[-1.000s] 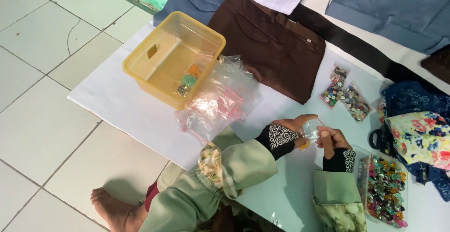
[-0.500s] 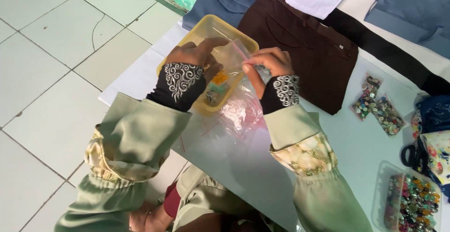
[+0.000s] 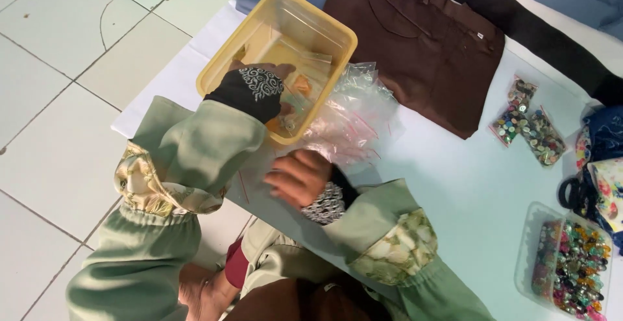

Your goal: The person picks up buttons and places them into small plastic bags, then closes the bags and sets them aside.

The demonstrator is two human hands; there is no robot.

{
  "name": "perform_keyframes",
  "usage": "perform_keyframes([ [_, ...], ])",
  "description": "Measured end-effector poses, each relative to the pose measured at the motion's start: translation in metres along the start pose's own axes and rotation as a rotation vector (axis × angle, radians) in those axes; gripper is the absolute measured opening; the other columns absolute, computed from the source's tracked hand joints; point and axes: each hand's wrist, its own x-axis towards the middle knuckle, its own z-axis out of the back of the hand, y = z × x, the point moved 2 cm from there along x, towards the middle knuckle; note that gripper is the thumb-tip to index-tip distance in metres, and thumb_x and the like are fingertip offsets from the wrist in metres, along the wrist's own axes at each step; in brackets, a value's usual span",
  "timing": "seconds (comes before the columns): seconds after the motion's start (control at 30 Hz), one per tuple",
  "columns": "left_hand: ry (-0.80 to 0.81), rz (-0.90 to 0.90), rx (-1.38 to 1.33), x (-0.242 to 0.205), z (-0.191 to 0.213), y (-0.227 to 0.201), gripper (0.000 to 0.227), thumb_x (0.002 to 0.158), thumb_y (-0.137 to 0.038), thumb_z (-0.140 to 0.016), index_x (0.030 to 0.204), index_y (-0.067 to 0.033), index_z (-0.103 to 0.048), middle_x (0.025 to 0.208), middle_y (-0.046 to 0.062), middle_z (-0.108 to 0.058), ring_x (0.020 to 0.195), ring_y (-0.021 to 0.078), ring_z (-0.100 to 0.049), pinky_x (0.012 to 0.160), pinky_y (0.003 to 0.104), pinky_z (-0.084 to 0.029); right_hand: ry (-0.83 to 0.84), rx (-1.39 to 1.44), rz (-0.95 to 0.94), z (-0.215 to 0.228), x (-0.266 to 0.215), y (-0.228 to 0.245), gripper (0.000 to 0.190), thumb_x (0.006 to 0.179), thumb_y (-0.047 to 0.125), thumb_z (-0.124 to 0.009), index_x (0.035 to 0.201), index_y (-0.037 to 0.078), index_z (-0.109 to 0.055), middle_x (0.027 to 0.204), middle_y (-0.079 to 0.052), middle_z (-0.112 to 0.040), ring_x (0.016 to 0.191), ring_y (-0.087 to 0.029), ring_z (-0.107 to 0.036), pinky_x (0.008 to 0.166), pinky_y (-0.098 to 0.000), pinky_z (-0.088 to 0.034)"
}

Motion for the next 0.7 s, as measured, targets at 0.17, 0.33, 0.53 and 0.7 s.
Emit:
perform_keyframes([
  [0.17,0.064,0.033,-0.051,0.061,-0.096,0.033,0.088,0.078,-0.068,-0.074,0.153,-0.0367,-0.04,0.143,0.011,-0.058,0.128,0.0357,-0.06,0.109,0.057,-0.039,0.102,-0.03,0.044,-0.027,-0.022,0.016,0.052,0.113,0.046,-0.023,0.129,0.016,-0.061,0.131,-0.011,-0.06,0.119,-0.036,-0.06,0.095,-0.0425,-0.053],
  [0.33,0.055,-0.159,-0.421,0.049,-0.077,0.051,0.093,0.078,-0.059,-0.082,0.155,-0.0233,-0.043,0.151,0.017,-0.051,0.138,0.0444,-0.049,0.113,0.061,-0.038,0.159,-0.042,0.013,0.007,-0.035,0.006,0.022,0.113,0.021,-0.044,0.116,0.011,-0.063,0.129,-0.012,-0.063,0.122,-0.039,-0.06,0.097,-0.0467,-0.053],
  [0.53,-0.094,-0.102,-0.364,0.01,-0.012,0.004,0.079,0.068,-0.038,-0.093,0.14,-0.0433,-0.059,0.133,0.005,-0.058,0.104,0.028,-0.069,0.096,0.043,-0.056,0.123,-0.156,-0.001,0.044,-0.06,0.005,0.015,0.11,0.017,-0.053,0.109,0.008,-0.066,0.125,-0.013,-0.065,0.125,-0.038,-0.059,0.098,-0.0469,-0.054],
  [0.7,-0.824,-0.479,0.007,-0.052,0.041,-0.066,0.044,0.09,-0.009,-0.091,0.129,0.0055,-0.08,0.126,0.025,-0.075,0.11,0.0391,-0.071,0.1,0.047,-0.054,0.185,-0.087,-0.195,0.102,-0.081,0.038,0.019,0.095,0.013,-0.071,0.113,0.012,-0.068,0.141,-0.01,-0.06,0.141,-0.033,-0.051,0.12,-0.0533,-0.047],
])
